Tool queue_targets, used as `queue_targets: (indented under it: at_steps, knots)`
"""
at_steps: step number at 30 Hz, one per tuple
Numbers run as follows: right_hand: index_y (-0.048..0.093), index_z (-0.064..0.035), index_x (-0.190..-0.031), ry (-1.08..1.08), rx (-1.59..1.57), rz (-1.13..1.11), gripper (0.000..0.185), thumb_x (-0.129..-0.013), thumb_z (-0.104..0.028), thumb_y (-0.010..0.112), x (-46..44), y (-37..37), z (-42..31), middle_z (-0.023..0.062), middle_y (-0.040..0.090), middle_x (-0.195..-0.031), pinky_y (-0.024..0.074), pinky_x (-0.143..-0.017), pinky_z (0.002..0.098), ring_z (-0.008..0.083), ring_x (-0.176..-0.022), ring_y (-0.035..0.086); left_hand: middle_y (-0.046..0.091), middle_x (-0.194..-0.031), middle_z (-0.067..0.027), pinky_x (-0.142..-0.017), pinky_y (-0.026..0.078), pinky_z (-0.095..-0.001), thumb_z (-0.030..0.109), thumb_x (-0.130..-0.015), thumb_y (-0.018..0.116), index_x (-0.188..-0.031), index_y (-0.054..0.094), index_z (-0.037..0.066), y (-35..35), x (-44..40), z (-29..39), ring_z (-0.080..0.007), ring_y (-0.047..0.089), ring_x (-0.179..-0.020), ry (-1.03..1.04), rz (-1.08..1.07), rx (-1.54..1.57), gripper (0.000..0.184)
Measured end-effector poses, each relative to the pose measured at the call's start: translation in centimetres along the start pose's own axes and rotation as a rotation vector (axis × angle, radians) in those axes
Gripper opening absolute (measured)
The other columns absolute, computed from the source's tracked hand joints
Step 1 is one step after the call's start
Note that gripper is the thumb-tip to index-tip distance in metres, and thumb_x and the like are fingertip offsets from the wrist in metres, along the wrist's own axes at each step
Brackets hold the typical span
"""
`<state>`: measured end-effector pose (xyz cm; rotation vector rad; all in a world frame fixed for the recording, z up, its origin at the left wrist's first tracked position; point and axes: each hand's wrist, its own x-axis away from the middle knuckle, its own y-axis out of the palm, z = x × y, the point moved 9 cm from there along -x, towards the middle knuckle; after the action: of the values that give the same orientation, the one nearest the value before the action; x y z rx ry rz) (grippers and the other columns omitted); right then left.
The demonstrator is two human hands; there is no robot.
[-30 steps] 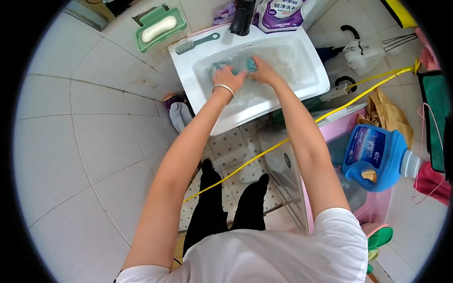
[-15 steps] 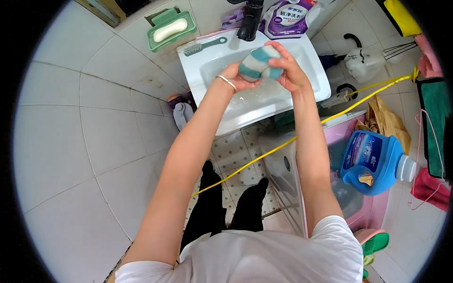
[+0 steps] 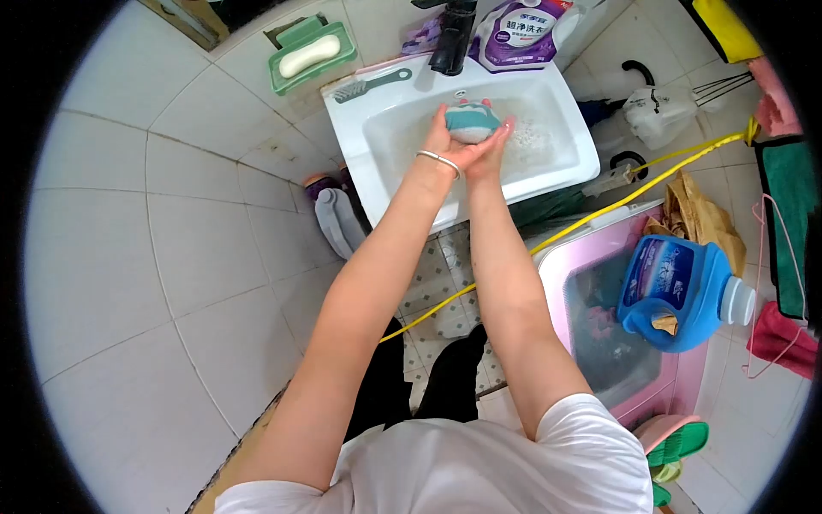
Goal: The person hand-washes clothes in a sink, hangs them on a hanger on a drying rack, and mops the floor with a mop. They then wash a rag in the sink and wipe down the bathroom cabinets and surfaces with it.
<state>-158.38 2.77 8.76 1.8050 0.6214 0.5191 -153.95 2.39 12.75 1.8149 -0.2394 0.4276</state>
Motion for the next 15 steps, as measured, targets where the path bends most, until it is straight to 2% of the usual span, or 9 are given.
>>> queue_targets:
  at_steps: [2, 4, 6, 7, 9, 10, 12, 14, 15]
  knots:
    - [0.051, -0.0086, -0.11, -0.021, 0.056, 0.111, 0.047, -0.088, -0.05, 0.046, -0.3, -1.0, -0.5, 0.0084, 0.054, -0.113, 0.0451, -0.086, 0.0394, 0.0246, -0.1, 0.054, 0.04, -0.129, -0.0144, -0.096, 0.039, -0.0532, 0.045, -0.085, 0.054, -0.119, 0.045, 0.009, -0.4, 0.9, 0.3, -0.0334, 0.037, -0.12, -0.021, 0.072, -0.147, 0.05]
    - [0.051, -0.0112, -0.109, 0.182, 0.189, 0.163, 0.036, -0.087, -0.04, 0.052, -0.4, -1.7, -0.2, 0.0087, 0.056, -0.103, 0.0479, -0.079, 0.0384, 0.0235, -0.092, 0.056, 0.041, -0.128, -0.014, -0.095, 0.04, -0.0521, 0.044, -0.086, 0.053, -0.119, 0.045, 0.01, -0.8, 2.0, 1.3, -0.0314, 0.038, -0.119, -0.041, 0.148, -0.291, 0.048]
    - [0.052, -0.0125, -0.105, 0.196, 0.376, 0.251, 0.029, -0.086, -0.033, 0.054, -1.0, -1.3, -1.5, 0.0078, 0.057, -0.096, 0.0487, -0.075, 0.0368, 0.0226, -0.086, 0.056, 0.044, -0.126, -0.0117, -0.09, 0.045, -0.0485, 0.044, -0.085, 0.055, -0.119, 0.046, 0.013, -1.3, 3.1, 0.8, -0.0267, 0.043, -0.115, -0.247, 0.125, -0.903, 0.048]
    - [0.053, -0.0138, -0.102, 0.206, 0.567, 0.33, 0.023, -0.085, -0.027, 0.057, -1.3, -1.2, -2.4, 0.0069, 0.057, -0.089, 0.0494, -0.071, 0.0353, 0.0217, -0.079, 0.056, 0.044, -0.126, -0.0117, -0.09, 0.045, -0.0485, 0.044, -0.085, 0.055, -0.119, 0.046, 0.013, -0.8, 3.3, 0.7, -0.0267, 0.043, -0.115, -0.248, 0.126, -0.901, 0.048]
    - [0.054, -0.014, -0.098, 0.296, 0.805, 0.267, 0.018, -0.082, -0.023, 0.059, -2.1, 0.2, -3.0, 0.0054, 0.056, -0.086, 0.0494, -0.07, 0.0354, 0.0209, -0.075, 0.055, 0.055, -0.113, -0.0107, -0.084, 0.048, -0.0414, 0.044, -0.078, 0.063, -0.12, 0.047, 0.013, -0.1, 3.0, 3.0, -0.024, 0.055, -0.101, -0.151, 0.249, -1.867, 0.055]
    - [0.054, -0.0142, -0.093, 0.385, 1.04, 0.198, 0.015, -0.08, -0.018, 0.06, -2.5, 0.5, -2.7, 0.0039, 0.054, -0.084, 0.0493, -0.068, 0.0356, 0.0201, -0.07, 0.054, 0.055, -0.113, -0.0107, -0.084, 0.048, -0.0414, 0.044, -0.078, 0.063, -0.12, 0.047, 0.013, -0.2, 2.1, 3.3, -0.024, 0.055, -0.101, -0.152, 0.248, -1.866, 0.055]
    - [0.056, -0.0125, -0.094, 0.389, 1.29, 0.145, 0.015, -0.08, -0.019, 0.059, -4.4, -0.9, -2.1, 0.0059, 0.057, -0.086, 0.0491, -0.069, 0.037, 0.0219, -0.072, 0.056, 0.063, -0.099, -0.0112, -0.079, 0.049, -0.0372, 0.042, -0.072, 0.067, -0.119, 0.049, 0.01, 0.0, -0.1, 3.6, -0.027, 0.061, -0.088, -0.171, 0.188, -2.826, 0.06]
    - [0.058, -0.0107, -0.095, 0.384, 1.541, 0.087, 0.017, -0.08, -0.019, 0.058, -5.7, -1.2, -1.2, 0.0079, 0.059, -0.089, 0.049, -0.069, 0.0384, 0.0236, -0.074, 0.058, 0.064, -0.097, -0.0122, -0.078, 0.049, -0.0365, 0.042, -0.072, 0.066, -0.117, 0.051, 0.008, 0.4, 0.4, 3.3, -0.0281, 0.062, -0.086, -0.073, 0.278, -2.949, 0.058]
    - [0.057, -0.011, -0.095, 0.316, 2.004, 0.067, 0.016, -0.081, -0.017, 0.055, -6.3, -0.7, -1.2, 0.0101, 0.061, -0.093, 0.0481, -0.068, 0.0383, 0.025, -0.081, 0.06, 0.065, -0.094, -0.0132, -0.076, 0.049, -0.0357, 0.042, -0.073, 0.065, -0.115, 0.053, 0.007, 1.1, 0.7, 3.3, -0.0292, 0.063, -0.084, 0.033, 0.373, -3.066, 0.056]
